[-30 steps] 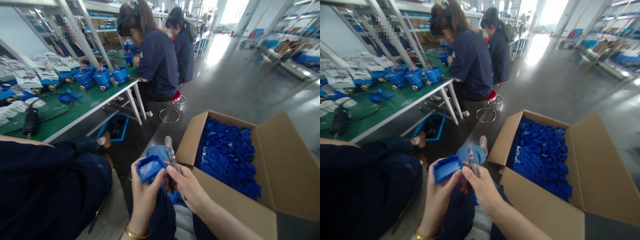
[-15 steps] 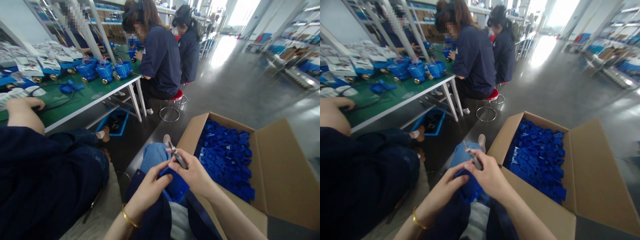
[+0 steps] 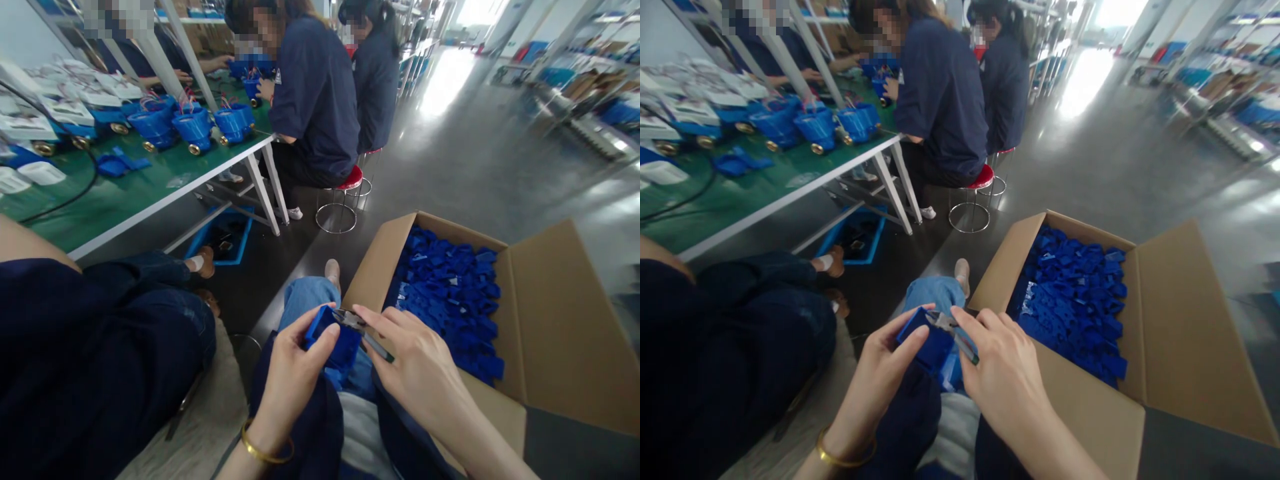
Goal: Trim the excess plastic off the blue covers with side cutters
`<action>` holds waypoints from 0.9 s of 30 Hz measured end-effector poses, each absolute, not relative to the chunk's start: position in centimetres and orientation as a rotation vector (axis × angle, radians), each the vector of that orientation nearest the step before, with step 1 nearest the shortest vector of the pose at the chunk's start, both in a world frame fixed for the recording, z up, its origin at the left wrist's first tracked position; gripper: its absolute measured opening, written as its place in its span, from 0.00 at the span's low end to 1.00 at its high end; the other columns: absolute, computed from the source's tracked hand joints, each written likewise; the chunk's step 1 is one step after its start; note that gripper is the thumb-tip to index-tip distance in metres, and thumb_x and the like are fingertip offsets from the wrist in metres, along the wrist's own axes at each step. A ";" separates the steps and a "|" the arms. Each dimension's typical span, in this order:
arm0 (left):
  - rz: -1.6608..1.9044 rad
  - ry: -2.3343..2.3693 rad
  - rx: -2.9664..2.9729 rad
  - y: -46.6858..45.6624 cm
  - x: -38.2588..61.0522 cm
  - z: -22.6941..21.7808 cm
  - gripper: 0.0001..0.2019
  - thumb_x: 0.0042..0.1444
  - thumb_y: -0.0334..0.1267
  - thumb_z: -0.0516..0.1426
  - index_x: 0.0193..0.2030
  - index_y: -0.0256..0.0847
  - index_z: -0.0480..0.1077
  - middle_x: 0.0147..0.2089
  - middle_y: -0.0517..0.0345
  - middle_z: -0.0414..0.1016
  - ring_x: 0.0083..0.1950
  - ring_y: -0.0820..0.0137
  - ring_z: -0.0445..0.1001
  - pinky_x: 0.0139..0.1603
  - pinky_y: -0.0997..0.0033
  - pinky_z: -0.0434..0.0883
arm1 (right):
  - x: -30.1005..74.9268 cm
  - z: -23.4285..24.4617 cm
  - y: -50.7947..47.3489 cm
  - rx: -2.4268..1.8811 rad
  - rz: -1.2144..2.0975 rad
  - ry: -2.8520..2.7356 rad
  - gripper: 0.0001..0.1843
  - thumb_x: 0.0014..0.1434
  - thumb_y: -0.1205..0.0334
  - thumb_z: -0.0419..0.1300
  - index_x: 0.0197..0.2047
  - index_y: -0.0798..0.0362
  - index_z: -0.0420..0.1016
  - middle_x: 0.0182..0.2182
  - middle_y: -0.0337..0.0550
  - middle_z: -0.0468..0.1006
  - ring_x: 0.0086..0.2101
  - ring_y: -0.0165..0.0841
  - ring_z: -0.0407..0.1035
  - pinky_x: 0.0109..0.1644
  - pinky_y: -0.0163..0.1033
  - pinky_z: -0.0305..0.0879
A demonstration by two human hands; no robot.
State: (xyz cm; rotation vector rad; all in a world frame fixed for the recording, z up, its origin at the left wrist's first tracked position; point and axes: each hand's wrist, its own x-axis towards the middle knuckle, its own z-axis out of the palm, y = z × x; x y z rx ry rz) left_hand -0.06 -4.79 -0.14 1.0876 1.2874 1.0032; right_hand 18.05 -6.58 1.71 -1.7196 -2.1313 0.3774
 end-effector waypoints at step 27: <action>0.904 1.367 1.177 -5.0 -0.2 -0.1 0.22 0.57 0.48 0.65 0.57 0.42 0.78 0.48 0.57 0.85 0.47 0.61 0.81 0.48 0.69 0.76 | 18.4 3.1 -5.8 -1.812 0.272 -2.279 0.29 0.58 0.70 0.62 0.63 0.44 0.74 0.41 0.44 0.80 0.41 0.44 0.74 0.42 0.48 0.72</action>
